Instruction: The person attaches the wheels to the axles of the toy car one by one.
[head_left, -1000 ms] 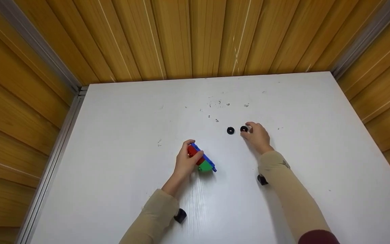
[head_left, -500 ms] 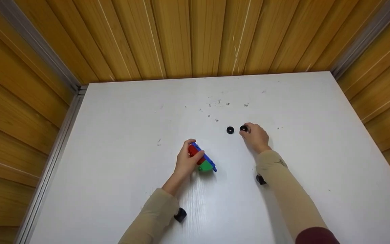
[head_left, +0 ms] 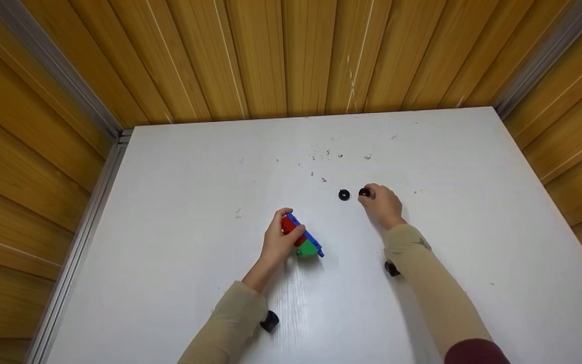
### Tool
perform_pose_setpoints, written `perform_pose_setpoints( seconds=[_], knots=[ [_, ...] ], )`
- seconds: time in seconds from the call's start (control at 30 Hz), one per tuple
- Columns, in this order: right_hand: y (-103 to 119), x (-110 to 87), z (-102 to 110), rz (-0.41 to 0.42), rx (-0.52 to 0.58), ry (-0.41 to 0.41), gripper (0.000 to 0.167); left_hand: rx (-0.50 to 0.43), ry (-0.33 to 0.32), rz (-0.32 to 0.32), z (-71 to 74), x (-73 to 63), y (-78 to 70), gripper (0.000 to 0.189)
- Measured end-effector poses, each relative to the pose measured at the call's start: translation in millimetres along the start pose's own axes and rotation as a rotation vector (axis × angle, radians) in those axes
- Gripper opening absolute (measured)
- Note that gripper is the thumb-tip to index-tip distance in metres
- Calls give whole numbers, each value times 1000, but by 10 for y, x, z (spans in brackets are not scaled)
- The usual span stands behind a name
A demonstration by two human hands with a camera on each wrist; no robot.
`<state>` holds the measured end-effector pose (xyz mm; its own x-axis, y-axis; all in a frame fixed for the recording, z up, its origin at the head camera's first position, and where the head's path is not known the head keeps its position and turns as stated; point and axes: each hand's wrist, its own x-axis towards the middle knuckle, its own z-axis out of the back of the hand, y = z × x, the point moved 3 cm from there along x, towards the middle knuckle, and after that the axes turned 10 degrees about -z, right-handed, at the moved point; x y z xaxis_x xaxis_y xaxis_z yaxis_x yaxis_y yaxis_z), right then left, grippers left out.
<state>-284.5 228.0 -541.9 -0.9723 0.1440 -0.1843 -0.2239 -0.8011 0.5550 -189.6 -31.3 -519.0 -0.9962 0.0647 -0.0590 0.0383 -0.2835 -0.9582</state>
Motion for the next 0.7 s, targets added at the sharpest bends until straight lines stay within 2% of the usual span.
perform_pose_setpoints(
  seconds=[0.13,0.3,0.7],
  knots=[
    [-2,-7,1,-6,35,35,42,0,1,-26,0,-3,10,50],
    [39,-7,15,2,72,48,41,-13,4,-15,-6,-4,10,51],
    [231,-50,163,128,121,-43,32,-19,18,29,-25,-10,19,51]
  ],
)
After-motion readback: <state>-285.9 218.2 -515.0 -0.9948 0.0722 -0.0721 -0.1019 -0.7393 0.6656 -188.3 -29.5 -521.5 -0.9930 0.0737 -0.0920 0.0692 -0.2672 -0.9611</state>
